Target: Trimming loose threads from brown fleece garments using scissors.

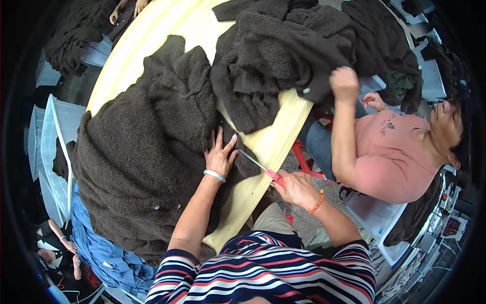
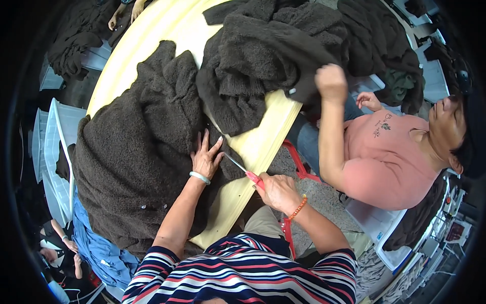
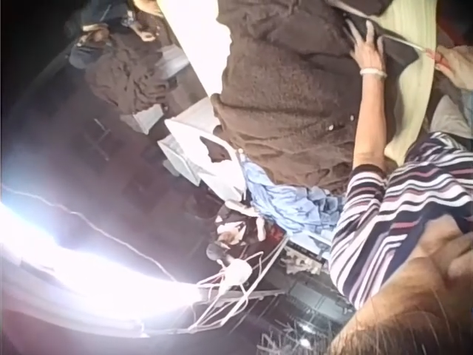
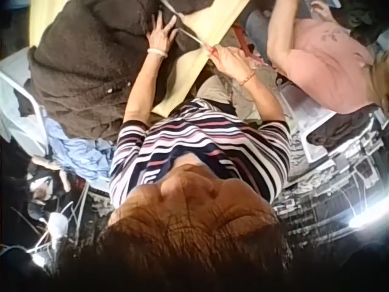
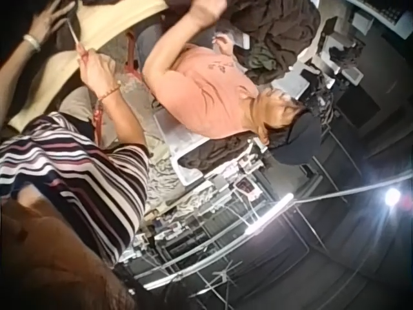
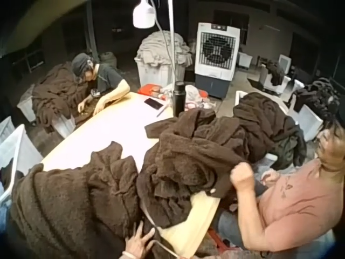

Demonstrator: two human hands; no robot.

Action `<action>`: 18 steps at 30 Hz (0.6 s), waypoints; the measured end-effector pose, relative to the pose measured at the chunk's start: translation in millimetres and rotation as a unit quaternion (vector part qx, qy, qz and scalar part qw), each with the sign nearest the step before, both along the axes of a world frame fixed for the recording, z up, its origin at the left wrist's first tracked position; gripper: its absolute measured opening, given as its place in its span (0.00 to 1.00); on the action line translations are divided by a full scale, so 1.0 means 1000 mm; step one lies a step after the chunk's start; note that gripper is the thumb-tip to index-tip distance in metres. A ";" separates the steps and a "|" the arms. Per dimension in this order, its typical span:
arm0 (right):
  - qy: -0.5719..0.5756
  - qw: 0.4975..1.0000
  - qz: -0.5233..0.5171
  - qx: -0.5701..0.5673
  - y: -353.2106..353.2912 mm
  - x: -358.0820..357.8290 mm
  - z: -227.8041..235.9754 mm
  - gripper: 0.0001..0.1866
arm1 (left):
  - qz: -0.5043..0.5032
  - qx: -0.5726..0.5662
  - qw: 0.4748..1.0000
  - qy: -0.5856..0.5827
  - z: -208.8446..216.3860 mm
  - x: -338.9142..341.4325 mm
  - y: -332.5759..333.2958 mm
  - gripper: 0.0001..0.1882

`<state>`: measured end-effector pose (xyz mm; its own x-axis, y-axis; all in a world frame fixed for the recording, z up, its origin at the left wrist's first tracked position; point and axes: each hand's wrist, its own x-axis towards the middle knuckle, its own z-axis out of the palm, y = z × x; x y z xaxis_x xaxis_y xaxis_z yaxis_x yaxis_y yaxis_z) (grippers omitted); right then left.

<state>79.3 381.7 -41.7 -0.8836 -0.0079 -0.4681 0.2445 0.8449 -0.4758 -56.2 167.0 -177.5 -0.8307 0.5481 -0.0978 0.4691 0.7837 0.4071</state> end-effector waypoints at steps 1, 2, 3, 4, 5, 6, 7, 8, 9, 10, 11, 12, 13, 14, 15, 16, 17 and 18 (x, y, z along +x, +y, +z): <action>0.010 1.000 -0.013 -0.016 -0.003 -0.005 -0.005 0.15 | -0.001 -0.010 1.000 -0.010 0.000 -0.001 0.001 0.25; 0.017 1.000 -0.017 -0.009 -0.006 -0.014 -0.010 0.14 | -0.001 -0.011 1.000 -0.009 0.001 -0.002 0.002 0.25; 0.040 0.999 -0.013 -0.007 -0.008 -0.025 -0.015 0.14 | 0.007 -0.012 0.999 -0.029 0.001 -0.002 0.002 0.23; 0.063 0.998 -0.007 -0.005 -0.010 -0.038 -0.020 0.14 | 0.014 -0.015 0.999 -0.047 0.003 -0.002 0.004 0.22; 0.064 0.998 -0.009 -0.005 -0.013 -0.052 -0.024 0.14 | 0.013 -0.015 0.999 -0.047 0.005 -0.002 0.007 0.22; 0.082 0.997 -0.005 0.005 -0.016 -0.066 -0.030 0.14 | 0.014 -0.023 0.998 -0.058 0.007 -0.002 0.009 0.22; 0.101 0.995 -0.001 0.014 -0.017 -0.075 -0.033 0.13 | 0.017 -0.032 0.997 -0.068 0.009 -0.003 0.009 0.22; 0.102 0.995 -0.004 0.013 -0.014 -0.080 -0.034 0.13 | 0.014 -0.033 0.997 -0.067 0.004 -0.003 0.008 0.22; 0.102 0.995 -0.006 0.014 -0.014 -0.085 -0.035 0.13 | 0.007 -0.009 0.999 -0.049 0.000 -0.003 0.005 0.23; 0.102 0.995 -0.009 0.016 -0.015 -0.088 -0.033 0.13 | -0.001 0.016 0.999 -0.032 -0.004 -0.003 0.001 0.24; 0.056 0.998 -0.006 0.008 -0.013 -0.086 -0.028 0.13 | -0.001 0.007 1.000 -0.025 -0.008 -0.003 -0.003 0.25; 0.055 0.998 -0.006 0.009 -0.008 -0.080 -0.024 0.13 | -0.001 0.007 1.000 -0.026 -0.010 -0.003 -0.003 0.25; 0.019 1.000 0.011 -0.003 -0.005 -0.070 -0.019 0.14 | -0.003 0.004 0.999 -0.034 -0.009 -0.004 -0.003 0.25; -0.017 0.999 0.028 -0.015 -0.004 -0.061 -0.013 0.14 | -0.005 0.002 0.999 -0.042 -0.009 -0.004 -0.003 0.25; -0.038 0.999 0.033 -0.015 -0.003 -0.053 -0.006 0.15 | -0.005 0.003 0.999 -0.041 -0.008 -0.004 -0.002 0.25; -0.038 0.999 0.034 -0.013 -0.003 -0.050 -0.008 0.15 | -0.008 -0.009 1.000 -0.028 -0.007 -0.004 -0.001 0.24; -0.002 0.999 0.026 -0.023 -0.004 -0.047 -0.013 0.15 | -0.010 -0.022 1.000 -0.015 -0.005 -0.004 -0.001 0.22; 0.034 0.999 0.015 -0.032 -0.005 -0.047 -0.016 0.16 | -0.012 -0.021 1.000 -0.014 -0.005 -0.004 0.000 0.22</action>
<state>31.9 377.1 -57.3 -0.9123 -0.0624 -0.4047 0.1851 0.8188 -0.5435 -60.3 166.6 -182.7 -0.8138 0.5630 -0.1440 0.4770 0.7887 0.3879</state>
